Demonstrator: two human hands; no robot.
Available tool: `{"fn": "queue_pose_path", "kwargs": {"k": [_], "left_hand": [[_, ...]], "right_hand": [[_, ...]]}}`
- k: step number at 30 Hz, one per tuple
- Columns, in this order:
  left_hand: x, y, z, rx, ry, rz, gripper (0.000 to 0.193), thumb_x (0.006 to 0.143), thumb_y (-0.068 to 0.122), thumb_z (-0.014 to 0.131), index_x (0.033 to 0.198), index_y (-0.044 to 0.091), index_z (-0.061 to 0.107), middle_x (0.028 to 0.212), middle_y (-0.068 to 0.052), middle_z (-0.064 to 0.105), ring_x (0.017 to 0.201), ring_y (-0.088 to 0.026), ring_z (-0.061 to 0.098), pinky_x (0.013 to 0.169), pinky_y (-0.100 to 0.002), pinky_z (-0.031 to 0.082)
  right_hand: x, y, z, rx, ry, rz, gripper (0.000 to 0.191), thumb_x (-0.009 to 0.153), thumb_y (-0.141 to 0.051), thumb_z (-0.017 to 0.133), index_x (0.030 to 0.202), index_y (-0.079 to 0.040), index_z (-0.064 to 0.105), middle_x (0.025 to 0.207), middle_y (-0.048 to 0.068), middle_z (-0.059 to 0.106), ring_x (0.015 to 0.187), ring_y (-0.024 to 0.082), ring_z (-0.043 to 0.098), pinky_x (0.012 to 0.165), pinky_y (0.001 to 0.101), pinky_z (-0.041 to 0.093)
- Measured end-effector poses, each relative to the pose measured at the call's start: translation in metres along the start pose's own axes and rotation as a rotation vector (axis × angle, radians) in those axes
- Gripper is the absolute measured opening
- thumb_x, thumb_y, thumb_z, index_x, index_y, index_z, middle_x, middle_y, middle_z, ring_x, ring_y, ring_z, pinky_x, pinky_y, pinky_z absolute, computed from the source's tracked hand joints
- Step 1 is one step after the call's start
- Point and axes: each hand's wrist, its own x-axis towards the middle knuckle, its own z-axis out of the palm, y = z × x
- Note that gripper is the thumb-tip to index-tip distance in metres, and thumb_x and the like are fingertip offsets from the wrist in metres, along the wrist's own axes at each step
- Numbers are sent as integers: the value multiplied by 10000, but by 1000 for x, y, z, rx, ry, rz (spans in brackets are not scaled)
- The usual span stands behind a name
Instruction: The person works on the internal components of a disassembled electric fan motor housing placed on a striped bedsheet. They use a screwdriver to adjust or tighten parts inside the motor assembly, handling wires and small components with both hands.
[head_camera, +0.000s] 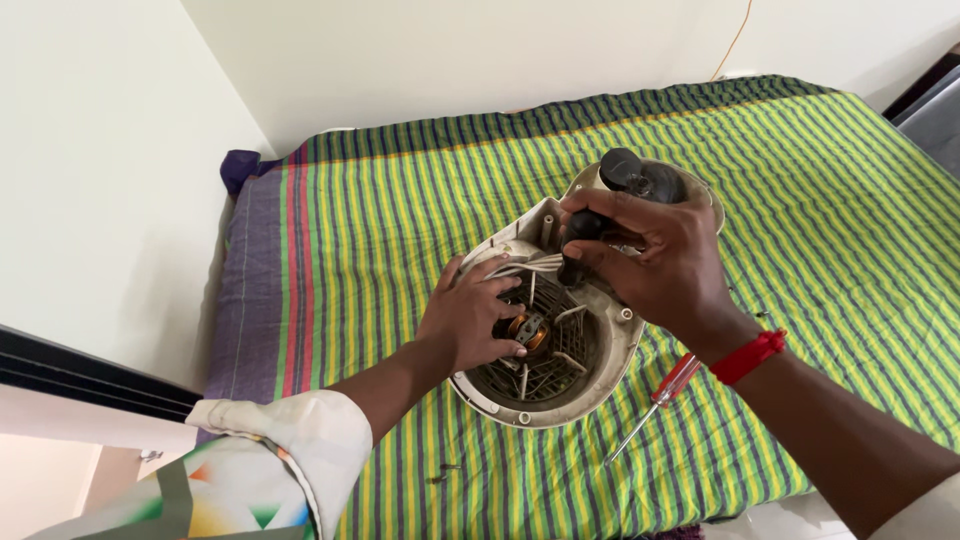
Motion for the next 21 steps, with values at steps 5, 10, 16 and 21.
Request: {"fn": "queue_pose_path", "kwargs": {"k": [5, 10, 16, 21], "left_hand": [[0, -1, 2, -2, 18, 5, 533, 758, 591, 771, 1223, 333, 740, 1581, 88, 425, 1561, -170, 156, 1273, -546, -25], [6, -9, 7, -45, 38, 57, 630, 736, 604, 785, 1269, 273, 725, 1590, 31, 424, 1540, -197, 162, 1256, -553, -18], [0, -36, 3, -209, 380, 155, 452, 875, 437, 763, 1223, 150, 735, 1395, -87, 623, 1365, -297, 475, 1172, -531, 247], [-56, -55, 4, -367, 753, -157, 163, 935, 191, 735, 1075, 109, 757, 1014, -64, 774, 974, -252, 712, 895, -438, 527]], "right_hand": [[-8, -4, 1, 81, 35, 85, 359, 835, -40, 850, 1174, -14, 735, 1058, 99, 775, 966, 186, 786, 875, 311, 659], [10, 1, -3, 155, -184, 173, 386, 862, -51, 784, 1242, -34, 722, 1130, 108, 778, 1027, 177, 774, 889, 316, 602], [40, 5, -18, 364, -175, 128, 391, 964, 29, 687, 1351, -12, 648, 1221, 142, 743, 1139, 194, 741, 981, 336, 587], [48, 3, -38, 618, 93, 129, 345, 1133, 12, 563, 1471, -34, 519, 1152, 103, 696, 1056, 188, 712, 1012, 379, 661]]}}
